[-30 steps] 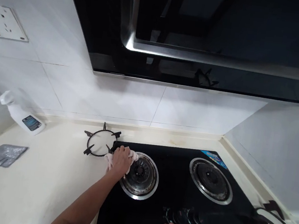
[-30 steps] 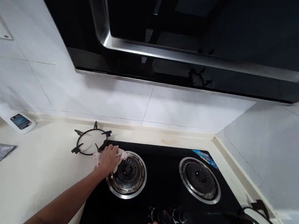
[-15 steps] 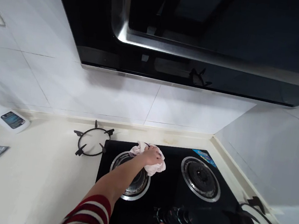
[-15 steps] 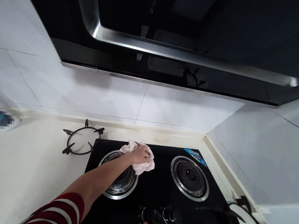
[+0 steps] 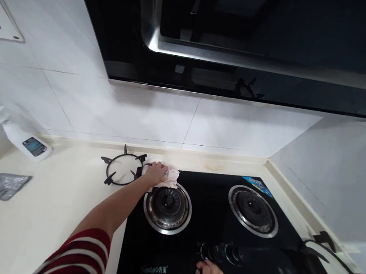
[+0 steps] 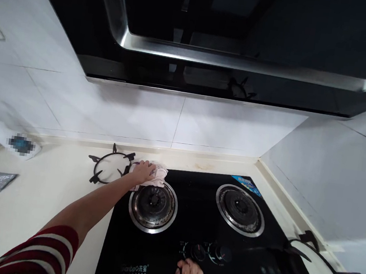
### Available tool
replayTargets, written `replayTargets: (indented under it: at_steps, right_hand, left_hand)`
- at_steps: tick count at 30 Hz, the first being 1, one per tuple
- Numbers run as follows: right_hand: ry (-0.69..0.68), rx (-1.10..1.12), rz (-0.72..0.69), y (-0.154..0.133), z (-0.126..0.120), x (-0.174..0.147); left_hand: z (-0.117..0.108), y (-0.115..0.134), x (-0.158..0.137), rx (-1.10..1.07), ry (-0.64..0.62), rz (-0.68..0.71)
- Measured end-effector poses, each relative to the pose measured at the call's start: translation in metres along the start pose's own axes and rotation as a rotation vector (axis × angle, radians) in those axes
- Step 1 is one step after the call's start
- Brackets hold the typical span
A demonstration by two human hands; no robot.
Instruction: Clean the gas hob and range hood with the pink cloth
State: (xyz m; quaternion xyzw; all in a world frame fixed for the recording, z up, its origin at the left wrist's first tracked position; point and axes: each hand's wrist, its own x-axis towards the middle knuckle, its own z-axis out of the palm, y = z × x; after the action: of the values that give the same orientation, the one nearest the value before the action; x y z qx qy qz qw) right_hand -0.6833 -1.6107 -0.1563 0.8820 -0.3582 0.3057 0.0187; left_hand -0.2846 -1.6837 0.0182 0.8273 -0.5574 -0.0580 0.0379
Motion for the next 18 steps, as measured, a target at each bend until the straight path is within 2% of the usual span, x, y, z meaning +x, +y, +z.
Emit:
replayTargets:
  at_steps: [10,18]
  right_hand:
    - [0.013,0.032,0.007,-0.001,0.001,-0.001]
    - [0.018,0.018,0.017,0.000,0.007,-0.003]
  left_hand:
    - [0.015,0.005,-0.085,0.014,0.035,-0.255]
    - [0.035,0.013,-0.183,-0.003,0.026,-0.272]
